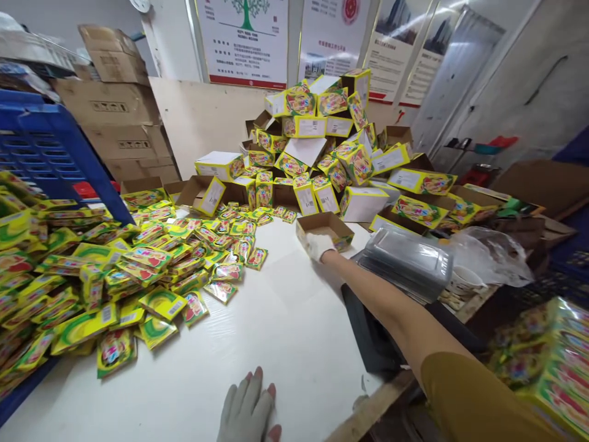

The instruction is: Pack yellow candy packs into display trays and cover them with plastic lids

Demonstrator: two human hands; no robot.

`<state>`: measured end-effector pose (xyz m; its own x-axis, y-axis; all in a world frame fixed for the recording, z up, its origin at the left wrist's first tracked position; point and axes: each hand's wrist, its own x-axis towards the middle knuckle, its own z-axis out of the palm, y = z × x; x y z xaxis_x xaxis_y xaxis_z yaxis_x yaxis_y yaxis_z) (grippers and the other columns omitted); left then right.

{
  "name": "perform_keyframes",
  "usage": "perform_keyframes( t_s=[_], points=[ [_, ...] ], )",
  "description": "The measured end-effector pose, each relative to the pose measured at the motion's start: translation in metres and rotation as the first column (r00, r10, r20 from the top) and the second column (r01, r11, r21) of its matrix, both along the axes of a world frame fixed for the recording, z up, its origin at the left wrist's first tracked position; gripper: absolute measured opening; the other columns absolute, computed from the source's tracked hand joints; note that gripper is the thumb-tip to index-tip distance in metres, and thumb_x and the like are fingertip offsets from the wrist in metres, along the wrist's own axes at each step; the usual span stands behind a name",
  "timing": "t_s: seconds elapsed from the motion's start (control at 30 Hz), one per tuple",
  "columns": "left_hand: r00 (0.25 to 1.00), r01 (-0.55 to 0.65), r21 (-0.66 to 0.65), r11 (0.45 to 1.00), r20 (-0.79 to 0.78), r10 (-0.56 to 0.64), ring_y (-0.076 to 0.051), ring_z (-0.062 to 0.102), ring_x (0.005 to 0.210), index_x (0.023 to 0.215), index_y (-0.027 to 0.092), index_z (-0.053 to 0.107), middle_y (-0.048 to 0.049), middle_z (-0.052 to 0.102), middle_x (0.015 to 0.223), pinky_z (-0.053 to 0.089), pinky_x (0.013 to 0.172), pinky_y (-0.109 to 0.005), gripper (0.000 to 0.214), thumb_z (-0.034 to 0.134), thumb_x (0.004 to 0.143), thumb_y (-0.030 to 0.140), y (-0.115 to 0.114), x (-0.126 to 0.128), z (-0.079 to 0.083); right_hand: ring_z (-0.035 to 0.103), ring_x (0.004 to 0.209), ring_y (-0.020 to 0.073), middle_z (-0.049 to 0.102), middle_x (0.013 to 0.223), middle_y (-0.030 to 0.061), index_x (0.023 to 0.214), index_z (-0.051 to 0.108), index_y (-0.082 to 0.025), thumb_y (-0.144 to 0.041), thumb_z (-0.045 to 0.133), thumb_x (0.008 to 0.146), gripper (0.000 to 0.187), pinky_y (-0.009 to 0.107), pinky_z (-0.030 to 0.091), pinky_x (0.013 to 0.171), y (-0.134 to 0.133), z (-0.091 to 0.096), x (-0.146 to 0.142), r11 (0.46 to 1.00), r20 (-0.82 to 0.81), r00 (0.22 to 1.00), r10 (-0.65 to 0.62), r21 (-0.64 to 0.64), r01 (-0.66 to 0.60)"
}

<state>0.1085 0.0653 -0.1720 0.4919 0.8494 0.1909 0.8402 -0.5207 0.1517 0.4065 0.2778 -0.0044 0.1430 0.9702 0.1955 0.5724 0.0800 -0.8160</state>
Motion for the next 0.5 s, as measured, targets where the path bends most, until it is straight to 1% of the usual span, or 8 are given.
perform_keyframes(
  t_s=[0.07, 0.17, 0.23, 0.3, 0.33, 0.4, 0.47, 0.5],
  points=[
    [0.996, 0.032, 0.041, 0.999, 0.08, -0.036, -0.03, 0.049, 0.131, 0.118, 0.029, 0.068, -0.005, 0.054, 0.142, 0.036, 0.111, -0.051, 0.059, 0.056, 0.064, 0.01, 0.001, -0.004, -0.002, 0.061, 0.102, 0.0202, 0.059, 0.119, 0.0094, 0.121, 0.058, -0.012, -0.036, 0.057, 0.095, 0.036, 0.039, 0.053, 0.087, -0.006, 0.003, -0.006, 0.995, 0.223, 0.973, 0.056, -0.093, -0.036],
    [0.968, 0.057, 0.092, 0.994, 0.238, -0.077, -0.029, 0.05, 0.13, 0.123, 0.027, 0.064, -0.008, 0.053, 0.142, 0.04, 0.108, -0.051, 0.053, 0.055, 0.073, 0.013, 0.005, -0.01, -0.008, 0.061, 0.103, 0.0217, 0.059, 0.123, 0.0103, 0.125, 0.056, -0.015, -0.035, 0.058, 0.095, 0.037, 0.044, 0.053, 0.088, -0.017, 0.007, -0.026, 0.979, 0.479, 0.864, 0.154, -0.191, -0.068],
    [0.925, 0.008, 0.054, 0.998, 0.378, -0.028, -0.03, 0.052, 0.127, 0.122, 0.025, 0.064, -0.0099, 0.056, 0.139, 0.044, 0.106, -0.052, 0.045, 0.055, 0.079, 0.021, 0.008, -0.013, -0.01, 0.063, 0.103, 0.0227, 0.061, 0.121, 0.0119, 0.131, 0.05, -0.015, -0.027, 0.057, 0.095, 0.039, 0.045, 0.05, 0.091, -0.027, 0.01, -0.044, 0.971, 0.585, 0.784, 0.208, -0.218, -0.094],
    [0.829, -0.084, -0.065, 0.994, 0.549, 0.106, -0.031, 0.052, 0.127, 0.12, 0.023, 0.065, -0.0111, 0.059, 0.135, 0.043, 0.107, -0.053, 0.04, 0.055, 0.082, 0.031, 0.011, -0.013, -0.006, 0.066, 0.101, 0.0255, 0.067, 0.113, 0.0158, 0.14, 0.041, -0.013, -0.014, 0.051, 0.093, 0.047, 0.045, 0.047, 0.093, -0.043, 0.014, -0.063, 0.964, 0.661, 0.706, 0.253, -0.231, -0.13],
    [0.748, -0.126, -0.162, 0.979, 0.632, 0.201, -0.031, 0.051, 0.129, 0.122, 0.023, 0.064, -0.0114, 0.059, 0.135, 0.041, 0.109, -0.053, 0.041, 0.055, 0.084, 0.035, 0.012, -0.013, -0.002, 0.067, 0.099, 0.0266, 0.069, 0.107, 0.0172, 0.143, 0.036, -0.012, -0.009, 0.046, 0.093, 0.051, 0.045, 0.046, 0.092, -0.055, 0.016, -0.074, 0.96, 0.713, 0.644, 0.276, -0.232, -0.155],
    [0.523, -0.148, -0.389, 0.909, 0.749, 0.406, -0.03, 0.046, 0.133, 0.131, 0.023, 0.056, -0.0117, 0.052, 0.142, 0.037, 0.114, -0.05, 0.051, 0.053, 0.086, 0.045, 0.012, -0.014, 0.014, 0.069, 0.093, 0.0273, 0.072, 0.094, 0.0178, 0.147, 0.029, -0.009, -0.007, 0.038, 0.094, 0.054, 0.042, 0.047, 0.085, -0.085, 0.019, -0.098, 0.947, 0.824, 0.472, 0.314, -0.233, -0.221],
    [0.209, -0.091, -0.559, 0.824, 0.798, 0.565, -0.028, 0.044, 0.136, 0.143, 0.026, 0.042, -0.0108, 0.042, 0.151, 0.038, 0.113, -0.046, 0.064, 0.049, 0.087, 0.056, 0.01, -0.022, 0.035, 0.071, 0.081, 0.026, 0.072, 0.082, 0.0152, 0.149, 0.026, -0.007, -0.011, 0.034, 0.096, 0.054, 0.037, 0.05, 0.072, -0.126, 0.019, -0.126, 0.912, 0.889, 0.293, 0.352, -0.256, -0.32],
    [0.053, -0.054, -0.6, 0.798, 0.797, 0.602, -0.027, 0.043, 0.137, 0.147, 0.028, 0.035, -0.0093, 0.036, 0.154, 0.04, 0.112, -0.044, 0.068, 0.045, 0.088, 0.061, 0.009, -0.029, 0.047, 0.071, 0.074, 0.0255, 0.072, 0.077, 0.0138, 0.148, 0.026, -0.006, -0.012, 0.035, 0.096, 0.053, 0.036, 0.05, 0.066, -0.15, 0.016, -0.141, 0.879, 0.885, 0.255, 0.39, -0.275, -0.39]
  ],
)
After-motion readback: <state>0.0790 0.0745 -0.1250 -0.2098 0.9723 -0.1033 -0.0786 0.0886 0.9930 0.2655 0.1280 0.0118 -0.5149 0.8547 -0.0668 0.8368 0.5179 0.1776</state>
